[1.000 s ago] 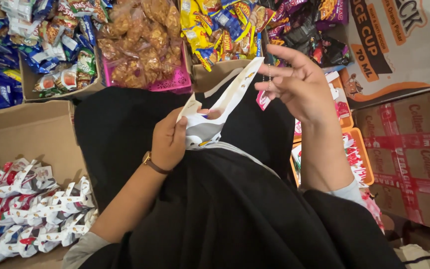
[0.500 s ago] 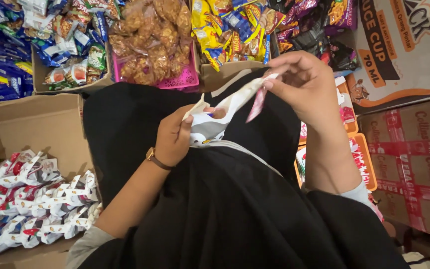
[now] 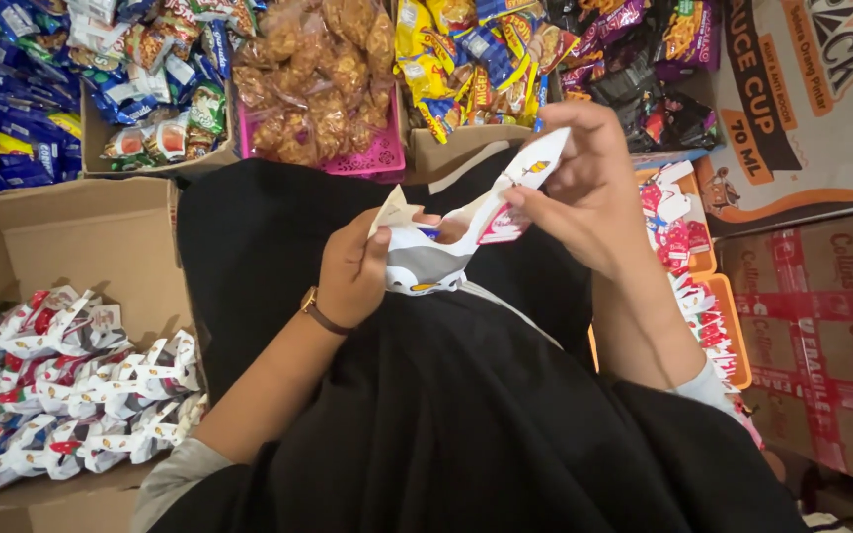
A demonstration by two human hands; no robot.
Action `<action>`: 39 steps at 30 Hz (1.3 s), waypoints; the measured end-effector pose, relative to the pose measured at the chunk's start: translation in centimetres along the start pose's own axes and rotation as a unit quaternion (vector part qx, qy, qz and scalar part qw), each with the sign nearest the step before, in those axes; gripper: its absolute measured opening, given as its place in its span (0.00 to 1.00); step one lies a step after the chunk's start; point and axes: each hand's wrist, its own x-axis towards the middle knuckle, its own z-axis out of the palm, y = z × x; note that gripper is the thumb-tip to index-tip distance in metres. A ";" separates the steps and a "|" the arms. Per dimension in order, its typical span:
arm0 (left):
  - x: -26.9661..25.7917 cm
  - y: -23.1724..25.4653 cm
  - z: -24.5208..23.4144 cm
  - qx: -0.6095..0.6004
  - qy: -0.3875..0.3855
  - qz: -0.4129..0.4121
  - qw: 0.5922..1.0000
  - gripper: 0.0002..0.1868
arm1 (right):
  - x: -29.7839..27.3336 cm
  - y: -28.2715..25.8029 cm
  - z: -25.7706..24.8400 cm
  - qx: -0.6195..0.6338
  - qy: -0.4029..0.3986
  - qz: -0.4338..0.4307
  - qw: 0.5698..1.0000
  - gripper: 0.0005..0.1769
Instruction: Packing individual snack packets into small decorative rabbit-eared gift bags.
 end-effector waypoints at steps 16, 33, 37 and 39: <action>0.8 2.4 0.3 -0.036 0.020 0.017 0.999 0.20 | -0.7 2.0 0.3 0.040 0.009 -0.037 0.998 0.31; 0.9 3.5 1.4 -0.068 0.116 -0.062 0.989 0.21 | -1.5 3.1 1.9 0.066 -0.077 0.011 0.995 0.43; 1.1 3.2 0.8 -0.050 0.128 -0.058 0.989 0.21 | -2.4 5.2 0.4 0.043 -0.004 0.029 0.999 0.36; 1.0 3.0 0.5 -0.018 0.126 -0.033 0.991 0.19 | -2.6 4.9 -0.3 0.070 0.019 0.061 0.995 0.34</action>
